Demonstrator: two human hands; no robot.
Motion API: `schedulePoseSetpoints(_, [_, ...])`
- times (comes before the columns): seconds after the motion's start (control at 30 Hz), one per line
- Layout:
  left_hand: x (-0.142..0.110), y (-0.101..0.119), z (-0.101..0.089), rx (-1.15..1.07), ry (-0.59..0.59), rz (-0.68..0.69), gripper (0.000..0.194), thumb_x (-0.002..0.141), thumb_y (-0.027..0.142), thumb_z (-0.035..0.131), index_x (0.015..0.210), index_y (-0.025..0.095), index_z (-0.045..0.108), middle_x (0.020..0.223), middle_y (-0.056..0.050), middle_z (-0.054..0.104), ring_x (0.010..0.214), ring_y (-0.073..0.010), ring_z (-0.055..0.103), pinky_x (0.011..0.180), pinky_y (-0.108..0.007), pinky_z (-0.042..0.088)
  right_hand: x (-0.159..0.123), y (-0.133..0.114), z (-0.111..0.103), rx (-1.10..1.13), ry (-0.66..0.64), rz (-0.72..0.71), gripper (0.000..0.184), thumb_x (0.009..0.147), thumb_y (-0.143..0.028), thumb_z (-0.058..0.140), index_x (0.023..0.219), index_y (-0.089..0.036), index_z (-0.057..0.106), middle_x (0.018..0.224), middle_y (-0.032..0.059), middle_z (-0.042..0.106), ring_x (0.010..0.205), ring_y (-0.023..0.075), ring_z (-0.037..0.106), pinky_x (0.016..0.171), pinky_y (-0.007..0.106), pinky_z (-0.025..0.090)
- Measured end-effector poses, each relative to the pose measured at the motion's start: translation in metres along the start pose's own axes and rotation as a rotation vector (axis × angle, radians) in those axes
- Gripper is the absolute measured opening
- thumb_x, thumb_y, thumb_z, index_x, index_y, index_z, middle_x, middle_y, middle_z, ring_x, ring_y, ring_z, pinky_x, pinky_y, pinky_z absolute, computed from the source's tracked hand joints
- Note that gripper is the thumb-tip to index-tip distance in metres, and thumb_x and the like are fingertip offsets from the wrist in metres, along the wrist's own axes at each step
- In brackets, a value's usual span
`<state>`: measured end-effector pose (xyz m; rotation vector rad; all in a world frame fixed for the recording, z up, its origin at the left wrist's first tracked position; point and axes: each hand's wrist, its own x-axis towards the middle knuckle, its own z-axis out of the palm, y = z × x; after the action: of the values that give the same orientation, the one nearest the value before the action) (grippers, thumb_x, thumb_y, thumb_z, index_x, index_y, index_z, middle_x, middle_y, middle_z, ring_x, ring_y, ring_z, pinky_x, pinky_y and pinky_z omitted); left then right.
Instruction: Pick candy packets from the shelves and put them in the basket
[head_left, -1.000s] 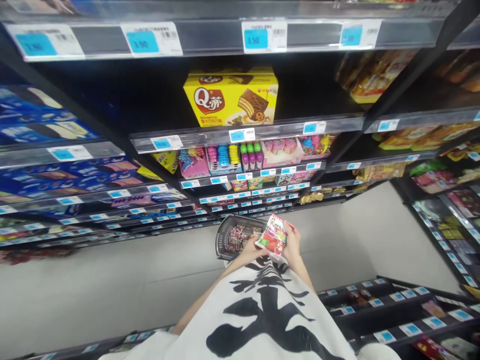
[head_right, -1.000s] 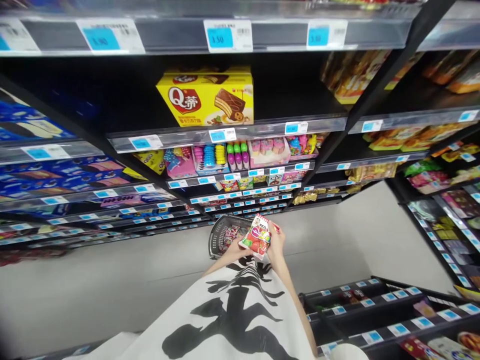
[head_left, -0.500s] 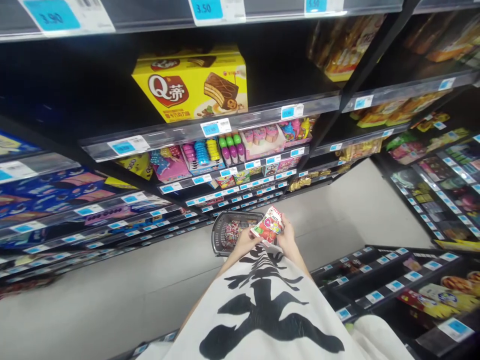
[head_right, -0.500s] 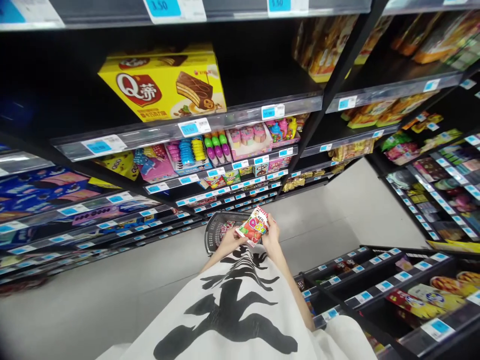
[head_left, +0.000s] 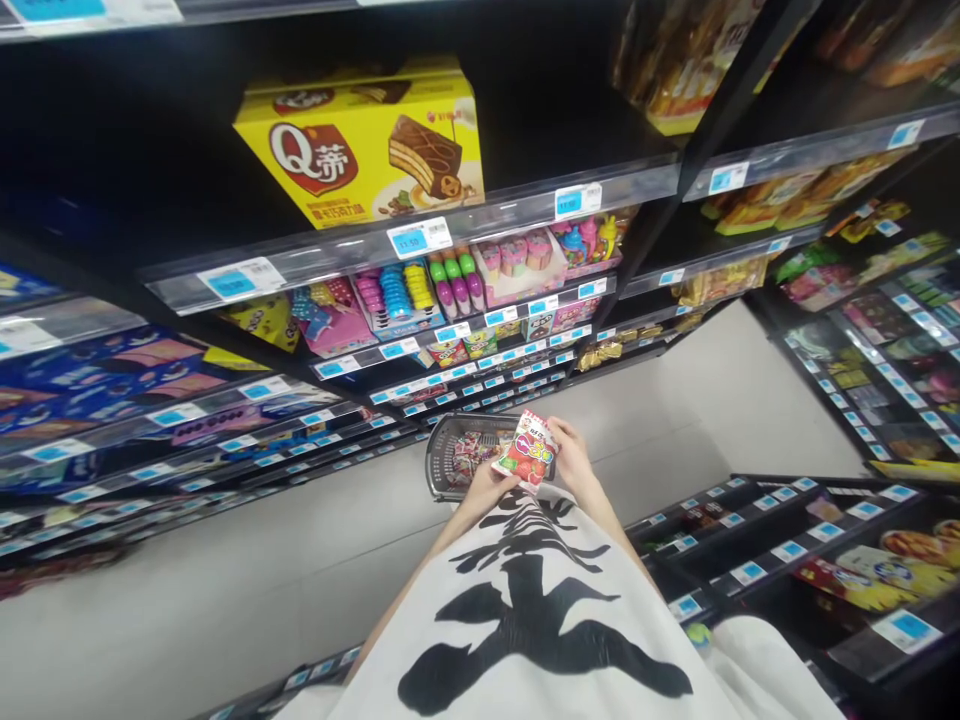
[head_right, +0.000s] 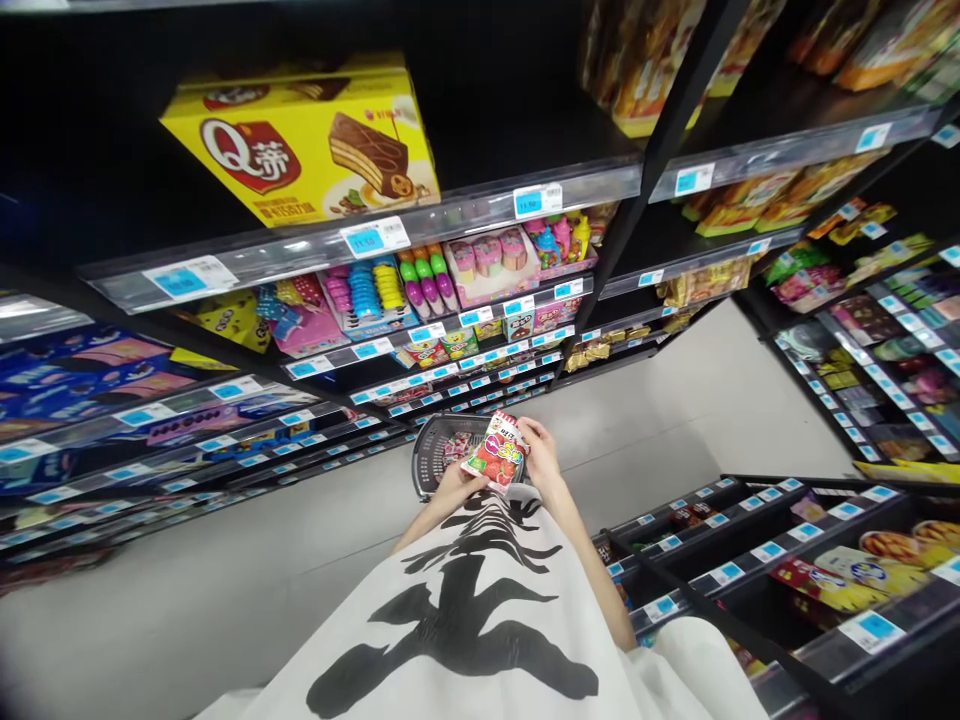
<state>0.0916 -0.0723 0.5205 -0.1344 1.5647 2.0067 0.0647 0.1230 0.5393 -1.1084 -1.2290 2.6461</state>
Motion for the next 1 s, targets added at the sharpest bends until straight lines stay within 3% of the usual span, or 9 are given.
schedulePoseSetpoints(0.33, [-0.002,-0.005,0.005,-0.076,-0.022,-0.077,0.068,0.054,0.043,0.098,0.108,0.011,0.071,0.109,-0.016,0.076,0.103,-0.0288,0.072,0.098,-0.040,0.053,-0.007,-0.006,-0.012,0.002,-0.033,0.098,0.034,0.063,-0.034,0.090,0.086,-0.019,0.070,0.082,0.0003,0.073,0.071,0.0155,0.065,0.067,0.025,0.051])
schedulePoseSetpoints(0.57, [0.005,-0.017,0.005,-0.171,0.089,-0.075,0.074,0.053,0.051,0.097,0.109,0.013,0.069,0.110,-0.015,0.075,0.100,-0.0273,0.072,0.098,-0.043,0.055,-0.009,-0.010,-0.012,0.005,-0.096,0.103,0.041,0.058,-0.040,0.092,0.084,-0.019,0.069,0.080,0.0002,0.072,0.067,0.0151,0.062,0.065,0.025,0.050])
schedulePoseSetpoints(0.73, [0.006,-0.002,0.011,-0.223,0.201,-0.033,0.067,0.055,0.057,0.094,0.100,0.017,0.065,0.105,-0.010,0.073,0.096,-0.0227,0.070,0.091,-0.039,0.058,-0.017,-0.017,-0.010,-0.017,-0.109,0.053,0.046,0.066,-0.054,0.088,0.089,-0.019,0.071,0.086,0.0028,0.075,0.074,0.0179,0.065,0.068,0.026,0.050])
schedulePoseSetpoints(0.83, [0.004,0.011,0.014,-0.229,0.201,-0.036,0.060,0.061,0.056,0.091,0.098,0.018,0.063,0.104,-0.008,0.071,0.093,-0.0207,0.069,0.084,-0.037,0.060,-0.028,-0.024,-0.009,-0.058,-0.137,0.002,0.056,0.072,-0.066,0.080,0.099,-0.018,0.073,0.092,0.0063,0.076,0.080,0.0209,0.068,0.070,0.028,0.051])
schedulePoseSetpoints(1.0, [0.007,0.027,0.015,-0.201,0.123,-0.097,0.053,0.063,0.051,0.092,0.092,0.018,0.062,0.101,-0.005,0.071,0.088,-0.0169,0.067,0.077,-0.030,0.058,-0.047,-0.029,-0.017,-0.098,-0.039,-0.149,0.044,0.066,-0.050,0.090,0.095,-0.020,0.078,0.093,0.0039,0.076,0.080,0.0169,0.065,0.068,0.023,0.048])
